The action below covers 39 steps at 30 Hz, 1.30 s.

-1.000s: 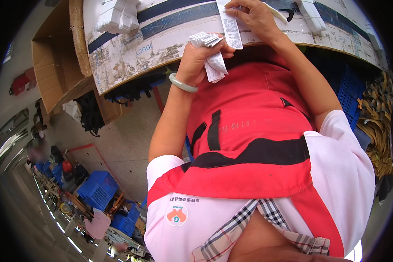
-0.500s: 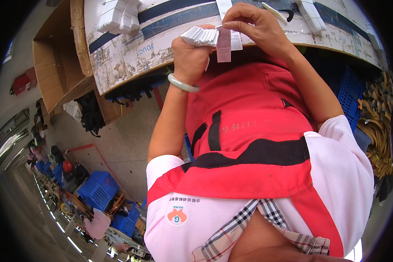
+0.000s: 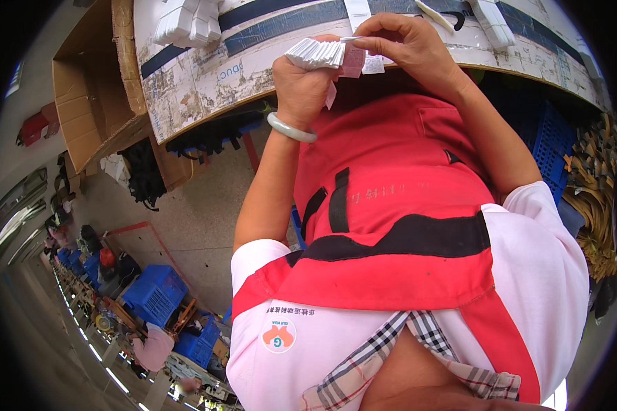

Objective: The recorder is inspecting and sorting small white product labels or tags on a workbench.

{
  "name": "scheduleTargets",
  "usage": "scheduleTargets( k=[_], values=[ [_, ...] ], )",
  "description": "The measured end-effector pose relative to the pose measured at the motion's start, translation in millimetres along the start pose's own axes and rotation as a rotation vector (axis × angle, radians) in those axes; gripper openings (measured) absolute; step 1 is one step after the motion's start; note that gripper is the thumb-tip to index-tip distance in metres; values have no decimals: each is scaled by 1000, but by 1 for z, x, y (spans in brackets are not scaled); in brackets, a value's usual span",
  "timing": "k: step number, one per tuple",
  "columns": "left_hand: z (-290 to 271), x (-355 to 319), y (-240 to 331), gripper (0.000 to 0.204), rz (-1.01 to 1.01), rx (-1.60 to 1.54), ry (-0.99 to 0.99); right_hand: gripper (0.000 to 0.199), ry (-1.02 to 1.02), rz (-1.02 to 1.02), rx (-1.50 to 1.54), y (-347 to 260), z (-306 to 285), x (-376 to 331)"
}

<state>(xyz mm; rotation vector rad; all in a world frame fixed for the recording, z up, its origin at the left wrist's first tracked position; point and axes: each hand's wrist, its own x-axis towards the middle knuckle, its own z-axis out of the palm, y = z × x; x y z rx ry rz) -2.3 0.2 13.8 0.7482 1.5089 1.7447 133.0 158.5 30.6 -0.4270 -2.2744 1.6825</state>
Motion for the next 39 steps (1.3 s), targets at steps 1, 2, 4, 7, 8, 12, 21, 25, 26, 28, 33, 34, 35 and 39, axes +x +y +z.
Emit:
scheduleTargets(
  k=[1, 2, 4, 7, 8, 12, 21, 25, 26, 28, 33, 34, 35, 39],
  values=[
    [0, 0, -1, 25, 14, 11, -5, 19, 0, -1, 0, 0, 0, 0],
    [0, 0, -2, 24, 29, 21, -10, 20, 0, 16, -7, -1, 0, 0],
    [2, 0, -3, 25, 48, 10, -2, 20, -2, 32, -12, -4, 1, 0],
    [3, -2, -4, 25, 50, 17, 14, 22, 24, 42, 0, -8, 3, 0],
    [4, -2, -4, 25, 32, 34, 20, 22, -2, -36, -81, -3, 0, 1],
    [1, 1, -8, 18, -45, 28, -52, 19, -118, 59, 67, -2, -3, 3],
    [-3, -4, -21, 36, -478, -638, -222, 16, -75, 80, 229, -4, 18, -2],
    [-8, -3, -23, 30, -471, -566, -276, 19, -4, 43, 70, 9, 13, 5],
    [-7, -2, -21, 29, -505, -562, -295, 21, 47, -26, -88, 13, 8, 8],
    [-3, -2, -15, 26, -513, -579, -276, 12, 321, -116, -311, 2, -2, 21],
    [0, 1, -17, 24, -464, -368, -188, 11, 335, -181, -560, 29, -8, 33],
    [0, 2, -18, 24, -464, -367, -190, 11, 337, -180, -561, 34, -9, 34],
    [0, 2, -18, 24, -414, -300, -153, 10, 337, -192, -553, 38, -9, 35],
    [1, 6, -13, 29, -186, -5, -17, 7, 297, -199, -413, 32, -15, 28]
  ],
)
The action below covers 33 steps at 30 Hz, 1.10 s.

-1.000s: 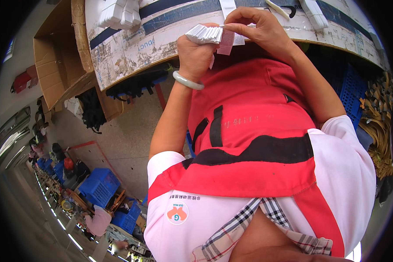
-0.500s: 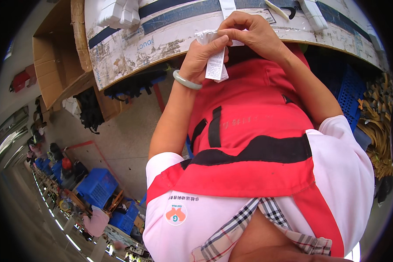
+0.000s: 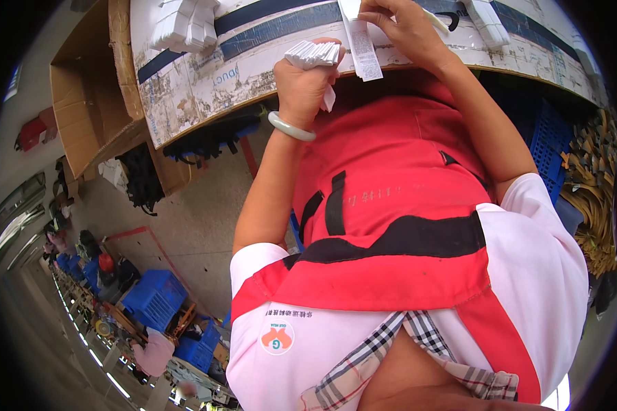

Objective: The recorder is inspecting and sorting small white product labels or tags on a workbench.

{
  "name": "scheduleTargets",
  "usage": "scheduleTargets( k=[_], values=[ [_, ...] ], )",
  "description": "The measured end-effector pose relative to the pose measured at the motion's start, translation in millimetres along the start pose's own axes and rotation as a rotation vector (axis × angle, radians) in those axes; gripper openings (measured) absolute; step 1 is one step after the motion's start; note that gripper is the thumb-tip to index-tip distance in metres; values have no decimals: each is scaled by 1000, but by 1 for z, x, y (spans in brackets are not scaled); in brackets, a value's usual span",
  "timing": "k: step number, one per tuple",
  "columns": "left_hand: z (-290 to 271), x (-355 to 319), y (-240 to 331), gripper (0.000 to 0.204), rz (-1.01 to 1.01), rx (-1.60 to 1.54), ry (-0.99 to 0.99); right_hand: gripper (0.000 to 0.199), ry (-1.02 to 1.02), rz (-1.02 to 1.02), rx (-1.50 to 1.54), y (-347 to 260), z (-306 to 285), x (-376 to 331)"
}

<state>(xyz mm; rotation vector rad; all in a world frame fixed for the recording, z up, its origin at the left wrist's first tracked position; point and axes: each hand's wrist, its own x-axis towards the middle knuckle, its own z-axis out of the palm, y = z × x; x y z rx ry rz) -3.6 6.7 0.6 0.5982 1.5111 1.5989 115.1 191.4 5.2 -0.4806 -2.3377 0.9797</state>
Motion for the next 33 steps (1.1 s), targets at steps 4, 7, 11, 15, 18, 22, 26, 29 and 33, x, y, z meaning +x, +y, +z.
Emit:
scheduleTargets(
  k=[4, 7, 11, 15, 18, 22, 26, 29, 33],
  values=[
    [-2, 15, 7, 32, 721, 398, 113, 8, -170, -37, 140, -43, -17, -1],
    [-1, 1, 19, 28, 410, 277, 17, 10, -222, 44, 232, -50, -22, -6],
    [-2, -5, 22, 27, 312, 214, 27, 14, -157, 131, 448, -51, -17, -12],
    [-2, -8, 18, 23, 264, 172, 30, 17, -184, 57, 275, -54, -17, -16],
    [1, -9, 18, 22, 226, 130, 17, 15, -179, 75, 312, -53, -16, -16],
    [4, -7, 16, 25, 300, 61, 41, 14, -174, 76, 272, -51, -14, -16],
    [4, -9, 17, 24, 213, 39, 25, 15, -218, 106, 306, -50, -16, -18],
    [3, -8, 12, 23, 278, 36, 36, 21, -293, 175, 334, -47, -15, -20],
    [2, -10, 12, 20, 276, 110, -4, 20, -306, 115, 220, -44, -15, -22]
  ],
)
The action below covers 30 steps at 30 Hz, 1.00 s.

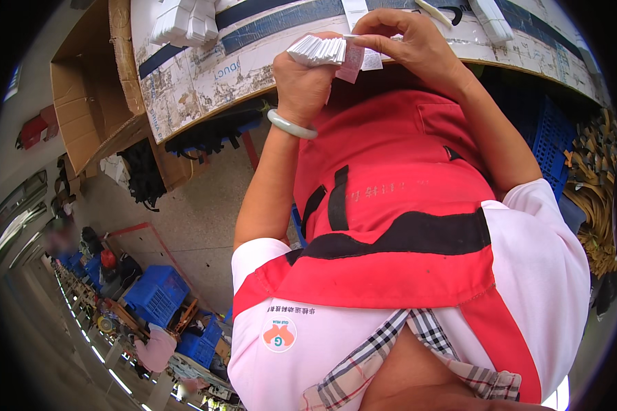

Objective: The recorder is inspecting and sorting small white product labels or tags on a workbench.

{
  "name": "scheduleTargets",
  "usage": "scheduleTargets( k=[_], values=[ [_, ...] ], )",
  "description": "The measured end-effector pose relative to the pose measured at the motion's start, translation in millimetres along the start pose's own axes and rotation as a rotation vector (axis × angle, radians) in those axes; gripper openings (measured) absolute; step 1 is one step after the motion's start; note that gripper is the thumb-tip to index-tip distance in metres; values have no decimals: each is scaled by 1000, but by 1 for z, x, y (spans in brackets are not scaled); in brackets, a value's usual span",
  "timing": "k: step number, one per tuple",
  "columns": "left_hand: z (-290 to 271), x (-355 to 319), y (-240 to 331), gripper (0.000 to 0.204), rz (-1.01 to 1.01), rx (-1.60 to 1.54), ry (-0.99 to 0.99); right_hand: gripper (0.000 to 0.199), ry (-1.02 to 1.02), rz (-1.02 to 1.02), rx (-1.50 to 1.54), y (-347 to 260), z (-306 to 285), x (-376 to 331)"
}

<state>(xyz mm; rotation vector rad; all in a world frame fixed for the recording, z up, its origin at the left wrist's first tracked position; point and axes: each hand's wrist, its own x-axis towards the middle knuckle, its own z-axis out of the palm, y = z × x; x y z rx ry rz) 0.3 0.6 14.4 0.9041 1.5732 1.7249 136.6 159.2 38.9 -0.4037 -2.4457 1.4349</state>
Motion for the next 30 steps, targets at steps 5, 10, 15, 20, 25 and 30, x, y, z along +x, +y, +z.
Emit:
scheduleTargets(
  k=[5, 10, 15, 20, 25, 30],
  values=[
    [-5, 3, -3, 19, -281, -276, -94, 17, -182, 158, 328, -3, -11, 4],
    [0, -1, -10, 29, -538, -728, -146, 15, -140, 85, 407, -17, 7, 4],
    [-1, -3, -17, 21, -501, -532, -191, 16, -67, 15, 183, 4, 11, 10],
    [-1, 0, -18, 15, -477, -448, -189, 15, 308, -62, -256, 32, 1, 33],
    [-4, 4, -20, 18, -365, -349, -163, 14, 296, -119, -493, 53, 3, 38],
    [-4, 12, -17, 23, 91, 70, 17, 14, 105, -123, -258, 24, -3, 27]
  ],
)
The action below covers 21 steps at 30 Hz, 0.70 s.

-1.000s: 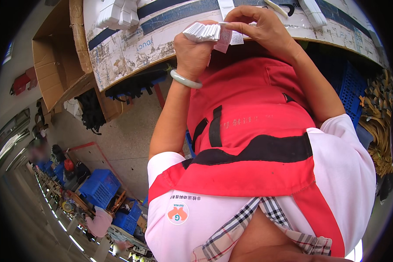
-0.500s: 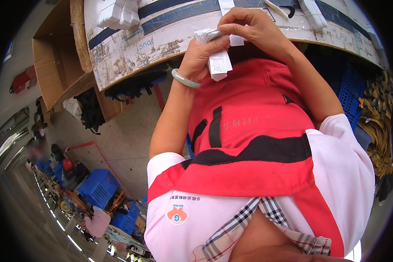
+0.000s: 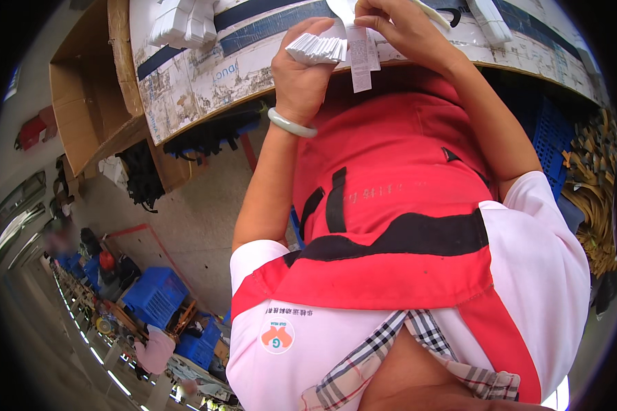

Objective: The recorder is inspecting and sorting small white product labels or tags on a workbench.

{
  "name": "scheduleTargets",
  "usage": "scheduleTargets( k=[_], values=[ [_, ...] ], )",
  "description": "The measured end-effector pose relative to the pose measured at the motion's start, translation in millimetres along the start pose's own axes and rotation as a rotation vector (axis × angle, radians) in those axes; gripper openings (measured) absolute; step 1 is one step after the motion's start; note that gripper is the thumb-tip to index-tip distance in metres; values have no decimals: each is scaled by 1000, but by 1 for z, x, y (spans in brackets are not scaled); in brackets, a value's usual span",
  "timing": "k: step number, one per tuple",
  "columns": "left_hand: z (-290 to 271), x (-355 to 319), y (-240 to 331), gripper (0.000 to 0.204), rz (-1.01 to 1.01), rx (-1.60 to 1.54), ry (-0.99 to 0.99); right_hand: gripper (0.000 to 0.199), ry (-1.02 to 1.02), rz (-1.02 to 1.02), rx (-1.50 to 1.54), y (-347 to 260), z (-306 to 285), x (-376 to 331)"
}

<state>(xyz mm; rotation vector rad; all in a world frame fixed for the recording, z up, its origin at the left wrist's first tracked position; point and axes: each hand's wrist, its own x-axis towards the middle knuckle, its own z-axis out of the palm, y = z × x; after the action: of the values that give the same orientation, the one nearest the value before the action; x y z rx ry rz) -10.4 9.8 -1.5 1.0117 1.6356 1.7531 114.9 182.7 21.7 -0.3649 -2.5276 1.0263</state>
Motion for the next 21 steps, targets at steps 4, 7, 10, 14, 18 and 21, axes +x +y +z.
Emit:
scheduleTargets(
  k=[4, 7, 10, 14, 18, 21],
  values=[
    [-2, 0, 13, 23, 141, 116, -39, 13, -67, 53, 166, -28, -12, -7],
    [2, -5, 23, 26, -31, 45, -7, 17, 3, 20, 311, -28, -11, -13],
    [0, -8, 27, 27, -131, -51, 17, 18, 32, 12, 332, -40, -11, -16],
    [2, -10, 28, 26, -226, -146, 6, 15, 51, -80, 202, -40, -8, -19],
    [4, -10, 28, 26, -151, -149, 6, 14, 47, -24, 288, -39, -7, -19],
    [2, -11, 21, 27, -95, -127, -22, 13, 29, 9, 315, -38, -6, -19]
  ],
)
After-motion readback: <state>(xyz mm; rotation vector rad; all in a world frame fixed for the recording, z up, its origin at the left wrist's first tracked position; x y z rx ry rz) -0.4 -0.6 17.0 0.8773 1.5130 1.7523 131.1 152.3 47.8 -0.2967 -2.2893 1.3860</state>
